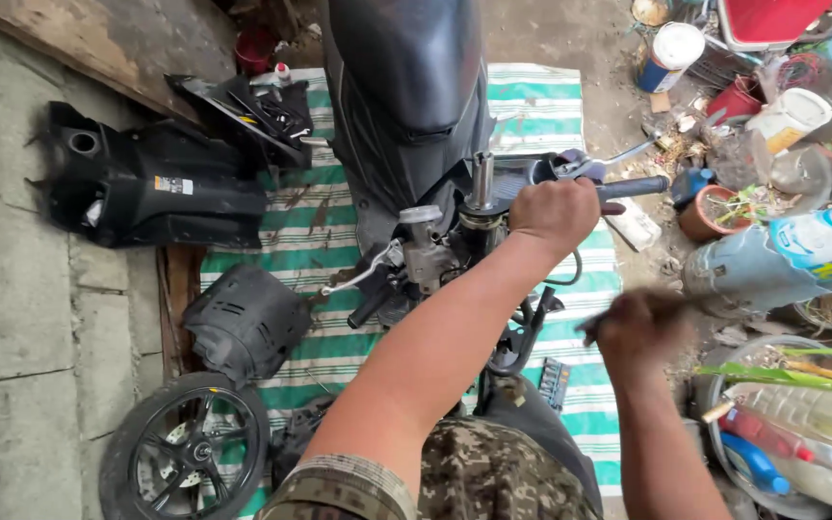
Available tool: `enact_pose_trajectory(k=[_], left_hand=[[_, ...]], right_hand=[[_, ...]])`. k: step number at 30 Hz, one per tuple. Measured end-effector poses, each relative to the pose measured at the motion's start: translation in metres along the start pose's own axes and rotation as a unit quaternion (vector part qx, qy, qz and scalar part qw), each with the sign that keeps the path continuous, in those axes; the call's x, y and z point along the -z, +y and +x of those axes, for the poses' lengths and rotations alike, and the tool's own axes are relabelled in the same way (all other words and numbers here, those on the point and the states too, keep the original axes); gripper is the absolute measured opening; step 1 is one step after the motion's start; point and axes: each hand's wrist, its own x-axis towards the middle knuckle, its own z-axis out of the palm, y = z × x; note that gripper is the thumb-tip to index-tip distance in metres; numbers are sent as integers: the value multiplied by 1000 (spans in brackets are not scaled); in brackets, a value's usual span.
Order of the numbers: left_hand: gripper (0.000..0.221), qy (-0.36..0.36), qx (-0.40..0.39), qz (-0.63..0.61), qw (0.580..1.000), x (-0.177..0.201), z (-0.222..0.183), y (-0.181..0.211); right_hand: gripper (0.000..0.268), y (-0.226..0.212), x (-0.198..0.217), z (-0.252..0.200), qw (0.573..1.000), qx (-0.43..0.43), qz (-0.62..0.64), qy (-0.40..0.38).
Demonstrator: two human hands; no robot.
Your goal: Repairing the steering assembly of a motorcycle using a wrench and a metal pipe
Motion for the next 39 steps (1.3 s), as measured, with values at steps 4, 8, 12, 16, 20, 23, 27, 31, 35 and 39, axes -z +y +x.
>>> enact_pose_trajectory(k=[4, 8, 12, 16, 20, 23, 27, 31, 35, 39], left_hand=[[32, -8, 33, 24, 999, 8, -8, 17], [35, -28, 39, 1, 999, -19, 1, 9], [32, 24, 21, 5, 999, -10, 7, -2], [29, 64, 14, 48, 997, -22, 7, 2], [31, 72, 19, 42, 996, -18, 13, 1], [27, 23, 6, 47, 999, -21, 12, -12], [24, 9, -11, 52, 999, -29, 10, -23], [25, -64, -5, 44, 997, -31, 10, -41], [46, -229, 91, 48, 968, 27, 20, -16], [49, -254, 117, 24, 960, 49, 14, 4]], right_hand=[[35, -1, 5, 37, 993, -62, -83, -61], [33, -58, 45, 0, 946, 123, 288, 81], [32, -87, -5, 12, 956, 103, 262, 80], [29, -12, -8, 34, 994, 33, 60, -86], [28, -24, 2, 23, 991, 46, 105, -75], [34, -25, -23, 19, 994, 13, 36, -104], [33, -4, -39, 24, 995, -7, 10, -97], [37, -7, -36, 35, 994, -23, 6, -109], [40, -21, -46, 29, 993, -18, -8, -117], [25, 3, -13, -10, 993, -54, 83, -70]])
